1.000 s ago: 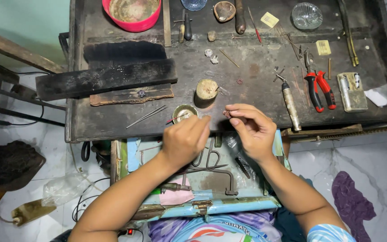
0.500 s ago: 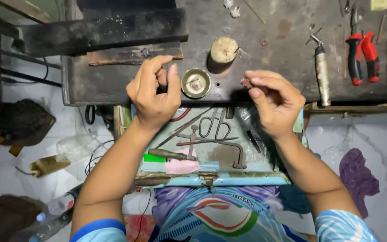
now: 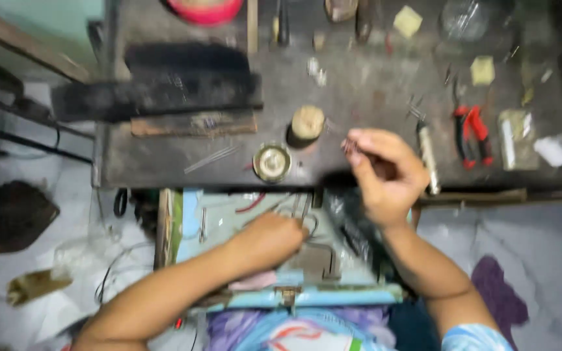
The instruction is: Soldering and assembling small jewelry components using a blowpipe torch and tweezers on a workbench.
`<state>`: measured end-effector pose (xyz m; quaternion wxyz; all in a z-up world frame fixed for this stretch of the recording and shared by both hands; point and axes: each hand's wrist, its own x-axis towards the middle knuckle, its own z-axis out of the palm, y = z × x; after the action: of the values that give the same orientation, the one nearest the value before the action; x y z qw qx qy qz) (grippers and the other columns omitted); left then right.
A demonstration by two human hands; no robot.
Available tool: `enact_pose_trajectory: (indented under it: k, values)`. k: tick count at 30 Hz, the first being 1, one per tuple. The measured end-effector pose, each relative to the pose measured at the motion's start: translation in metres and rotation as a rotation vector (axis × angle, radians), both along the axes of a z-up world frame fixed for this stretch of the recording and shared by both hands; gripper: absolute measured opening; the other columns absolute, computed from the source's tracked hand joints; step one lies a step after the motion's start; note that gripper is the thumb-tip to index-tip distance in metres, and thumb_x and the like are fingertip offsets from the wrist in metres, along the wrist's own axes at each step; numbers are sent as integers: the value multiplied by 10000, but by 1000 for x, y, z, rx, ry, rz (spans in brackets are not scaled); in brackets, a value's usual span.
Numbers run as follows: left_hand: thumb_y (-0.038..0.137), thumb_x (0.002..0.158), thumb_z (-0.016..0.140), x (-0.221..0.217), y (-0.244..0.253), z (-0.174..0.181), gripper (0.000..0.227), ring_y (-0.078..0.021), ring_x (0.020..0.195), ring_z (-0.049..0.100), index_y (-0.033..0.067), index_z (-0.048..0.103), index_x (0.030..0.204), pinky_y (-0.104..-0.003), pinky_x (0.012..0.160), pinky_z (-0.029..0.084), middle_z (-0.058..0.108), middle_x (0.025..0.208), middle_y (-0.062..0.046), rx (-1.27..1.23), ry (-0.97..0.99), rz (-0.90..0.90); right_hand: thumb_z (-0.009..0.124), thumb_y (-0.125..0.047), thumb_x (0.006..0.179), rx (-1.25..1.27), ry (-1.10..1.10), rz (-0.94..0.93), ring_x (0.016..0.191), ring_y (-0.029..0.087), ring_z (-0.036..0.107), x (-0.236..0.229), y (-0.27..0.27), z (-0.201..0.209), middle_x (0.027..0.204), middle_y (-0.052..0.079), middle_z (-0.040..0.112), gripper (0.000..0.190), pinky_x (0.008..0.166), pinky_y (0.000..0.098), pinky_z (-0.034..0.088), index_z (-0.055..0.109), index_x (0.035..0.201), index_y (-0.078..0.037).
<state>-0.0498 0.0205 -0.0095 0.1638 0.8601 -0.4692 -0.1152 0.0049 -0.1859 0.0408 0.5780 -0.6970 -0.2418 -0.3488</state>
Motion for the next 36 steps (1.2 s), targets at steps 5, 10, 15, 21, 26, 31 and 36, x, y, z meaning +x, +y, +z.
enact_pose_trajectory:
  k: [5,10,15,21,26,31,36]
  values:
    - [5,867,604,-10,-9,-39,92,-389,680,727,45,684,889,-518,531,557,711,813,-157,11,-37,-18,745,97,896,201,92,81,954,316,757,-6,21,12,1040,284,716,230,881,384,651,633,1096,90]
    - [-16,891,542,-7,-3,-36,143,-447,766,701,54,627,982,-581,570,534,686,909,-178,119,90,-21,732,76,923,235,213,80,1021,262,749,-1,22,0,1110,238,713,263,972,359,668,610,1152,34]
    - [156,882,633,23,28,1,133,-456,789,724,36,681,912,-549,652,586,704,852,-186,-172,206,222,833,86,883,77,46,19,898,292,734,16,7,-18,992,287,725,205,754,338,604,686,1021,124]
    - [180,928,719,32,101,45,93,-272,848,738,158,738,1016,-365,744,582,712,829,-35,-290,-139,624,797,119,944,104,98,34,980,325,720,28,3,-23,1052,295,687,183,865,383,608,664,1069,139]
    - [187,884,693,9,116,32,92,-370,820,735,159,755,946,-491,705,581,735,826,-98,2,79,667,825,136,922,37,79,44,980,367,722,27,3,-27,1017,323,677,181,853,405,601,682,1029,165]
    - [164,896,689,-10,105,-26,138,-382,835,763,137,778,998,-497,749,623,762,892,-104,192,258,633,839,122,918,3,54,36,971,374,727,24,3,-23,1003,310,687,179,874,417,585,698,1024,155]
    - [191,852,697,-15,95,-39,147,-431,826,760,129,744,977,-561,710,616,741,883,-129,237,314,575,861,43,881,-50,7,11,922,381,738,19,5,-15,957,262,733,165,855,446,580,726,970,75]
